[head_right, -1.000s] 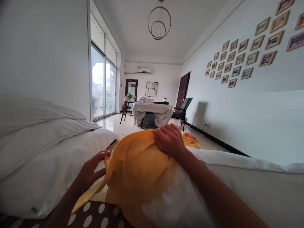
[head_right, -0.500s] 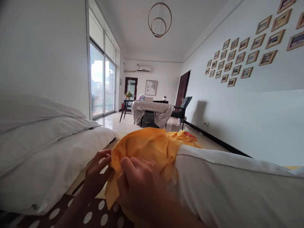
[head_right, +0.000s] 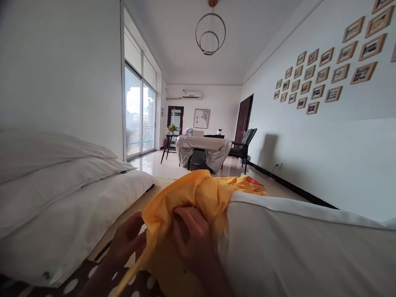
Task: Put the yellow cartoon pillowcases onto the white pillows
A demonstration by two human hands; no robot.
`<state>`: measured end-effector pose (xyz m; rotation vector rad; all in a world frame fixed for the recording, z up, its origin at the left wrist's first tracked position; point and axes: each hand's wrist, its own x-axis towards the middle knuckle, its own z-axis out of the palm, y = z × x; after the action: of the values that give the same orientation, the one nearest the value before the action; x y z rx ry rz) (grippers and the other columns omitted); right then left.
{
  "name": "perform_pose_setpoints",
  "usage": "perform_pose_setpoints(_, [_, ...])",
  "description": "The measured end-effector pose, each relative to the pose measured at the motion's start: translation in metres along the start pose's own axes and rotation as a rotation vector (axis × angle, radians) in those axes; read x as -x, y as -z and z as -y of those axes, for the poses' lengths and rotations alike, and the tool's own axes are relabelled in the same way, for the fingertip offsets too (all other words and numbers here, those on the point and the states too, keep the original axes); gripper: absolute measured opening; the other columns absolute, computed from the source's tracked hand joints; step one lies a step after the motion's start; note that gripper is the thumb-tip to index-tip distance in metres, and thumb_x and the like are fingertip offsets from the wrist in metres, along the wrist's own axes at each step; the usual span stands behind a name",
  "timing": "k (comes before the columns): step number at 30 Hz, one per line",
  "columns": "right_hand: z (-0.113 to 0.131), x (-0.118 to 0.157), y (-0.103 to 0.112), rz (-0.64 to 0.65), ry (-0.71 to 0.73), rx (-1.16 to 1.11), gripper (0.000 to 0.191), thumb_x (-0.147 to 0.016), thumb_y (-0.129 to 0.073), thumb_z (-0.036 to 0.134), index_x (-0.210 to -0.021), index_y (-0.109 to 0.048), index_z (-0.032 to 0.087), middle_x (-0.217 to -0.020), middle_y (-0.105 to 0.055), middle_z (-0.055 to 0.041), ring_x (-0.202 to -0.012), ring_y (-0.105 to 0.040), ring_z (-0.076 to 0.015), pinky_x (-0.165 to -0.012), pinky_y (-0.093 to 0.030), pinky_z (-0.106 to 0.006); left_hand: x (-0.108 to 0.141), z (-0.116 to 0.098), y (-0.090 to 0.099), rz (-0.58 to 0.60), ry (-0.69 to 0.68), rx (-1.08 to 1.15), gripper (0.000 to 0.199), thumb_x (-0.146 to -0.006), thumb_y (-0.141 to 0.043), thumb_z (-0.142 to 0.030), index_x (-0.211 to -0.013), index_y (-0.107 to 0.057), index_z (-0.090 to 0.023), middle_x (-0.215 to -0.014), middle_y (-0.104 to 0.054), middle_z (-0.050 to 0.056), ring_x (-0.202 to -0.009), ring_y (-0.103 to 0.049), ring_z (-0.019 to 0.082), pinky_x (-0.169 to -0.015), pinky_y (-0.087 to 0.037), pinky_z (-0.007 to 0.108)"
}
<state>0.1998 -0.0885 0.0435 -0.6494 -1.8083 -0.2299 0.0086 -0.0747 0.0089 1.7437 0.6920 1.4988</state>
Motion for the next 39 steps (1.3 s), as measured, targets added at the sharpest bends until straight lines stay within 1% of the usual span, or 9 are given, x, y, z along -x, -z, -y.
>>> perform_pose_setpoints(6, [0.009, 0.014, -0.002, 0.022, 0.073, 0.004, 0.011, -0.082, -0.053, 0.007, -0.082, -0.054, 0.019, -0.086, -0.057, -0.0051, -0.083, -0.054, -0.0166, -0.075, -0.045, -0.029, 0.005, -0.017, -0.012, 0.151, -0.081, -0.189, 0.026, -0.087, -0.054, -0.036, -0.075, -0.064, -0.016, -0.091, -0.062, 0.009, -0.085, -0.054, 0.021, -0.074, -0.048, 0.029])
perform_pose_setpoints(12, [0.016, 0.016, 0.001, 0.225, 0.117, -0.014, 0.024, -0.078, -0.056, 0.012, -0.102, -0.054, 0.016, -0.102, -0.059, -0.0071, -0.098, -0.052, -0.021, -0.091, -0.038, -0.037, 0.007, -0.038, -0.002, 0.239, -0.177, -0.287, 0.024, -0.088, -0.055, -0.036, -0.082, -0.072, -0.02, -0.101, -0.065, 0.009, -0.087, -0.059, 0.022, -0.076, -0.05, 0.029])
perform_pose_setpoints(16, [0.014, 0.018, -0.006, 0.153, 0.129, -0.073, 0.022, -0.082, -0.056, 0.013, -0.103, -0.057, 0.019, -0.098, -0.061, -0.0052, -0.094, -0.053, -0.0196, -0.086, -0.036, -0.035, 0.009, -0.045, 0.002, 0.225, -0.256, -0.411, 0.022, -0.089, -0.054, -0.034, -0.084, -0.073, -0.024, -0.097, -0.067, 0.008, -0.088, -0.061, 0.022, -0.077, -0.052, 0.029])
perform_pose_setpoints(20, [0.012, 0.022, -0.016, 0.085, 0.135, -0.084, 0.013, -0.088, -0.048, 0.01, -0.091, -0.058, 0.018, -0.085, -0.062, -0.0024, -0.084, -0.054, -0.0161, -0.084, -0.034, -0.034, 0.01, -0.041, 0.001, 0.229, -0.209, -0.493, 0.016, -0.089, -0.056, -0.025, -0.091, -0.071, -0.024, -0.104, -0.065, 0.008, -0.096, -0.058, 0.021, -0.082, -0.05, 0.027])
perform_pose_setpoints(24, [0.008, 0.025, -0.018, 0.04, 0.159, -0.06, 0.016, -0.092, -0.043, 0.011, -0.087, -0.058, 0.017, -0.082, -0.061, -0.0025, -0.08, -0.053, -0.0153, -0.081, -0.032, -0.034, 0.009, -0.039, 0.004, 0.266, -0.227, -0.467, 0.017, -0.091, -0.053, -0.02, -0.091, -0.069, -0.021, -0.098, -0.064, 0.009, -0.091, -0.057, 0.02, -0.078, -0.049, 0.027])
perform_pose_setpoints(28, [0.005, 0.022, -0.013, 0.131, 0.186, 0.007, 0.014, -0.093, -0.046, 0.011, -0.087, -0.058, 0.015, -0.085, -0.062, -0.0026, -0.082, -0.054, -0.0147, -0.082, -0.031, -0.032, 0.011, -0.039, 0.014, 0.223, -0.2, -0.374, 0.016, -0.092, -0.05, -0.02, -0.085, -0.066, -0.019, -0.088, -0.06, 0.007, -0.084, -0.057, 0.017, -0.076, -0.048, 0.027])
perform_pose_setpoints(32, [0.004, 0.022, -0.013, 0.157, 0.228, 0.095, 0.023, -0.098, -0.039, 0.018, -0.087, -0.06, 0.016, -0.082, -0.063, -0.0017, -0.08, -0.053, -0.0147, -0.082, -0.03, -0.033, 0.01, -0.034, 0.018, 0.063, -0.223, -0.316, 0.011, -0.09, -0.054, -0.021, -0.085, -0.064, -0.019, -0.089, -0.06, 0.006, -0.083, -0.058, 0.017, -0.074, -0.049, 0.027])
perform_pose_setpoints(36, [0.003, 0.023, -0.016, 0.207, 0.228, 0.127, 0.027, -0.099, -0.039, 0.022, -0.083, -0.061, 0.018, -0.08, -0.063, -0.0007, -0.079, -0.052, -0.0143, -0.08, -0.031, -0.033, 0.004, -0.024, 0.006, -0.129, -0.244, -0.293, 0.012, -0.089, -0.053, -0.02, -0.08, -0.061, -0.018, -0.084, -0.06, 0.004, -0.077, -0.058, 0.015, -0.067, -0.047, 0.024])
perform_pose_setpoints(39, [0.0, 0.023, -0.016, 0.213, 0.225, 0.123, 0.028, -0.099, -0.039, 0.02, -0.082, -0.06, 0.017, -0.081, -0.063, -0.0015, -0.081, -0.053, -0.0148, -0.08, -0.032, -0.032, 0.0, -0.015, -0.006, -0.166, -0.346, -0.432, 0.011, -0.089, -0.051, -0.017, -0.083, -0.06, -0.019, -0.084, -0.06, 0.003, -0.079, -0.059, 0.015, -0.069, -0.048, 0.024])
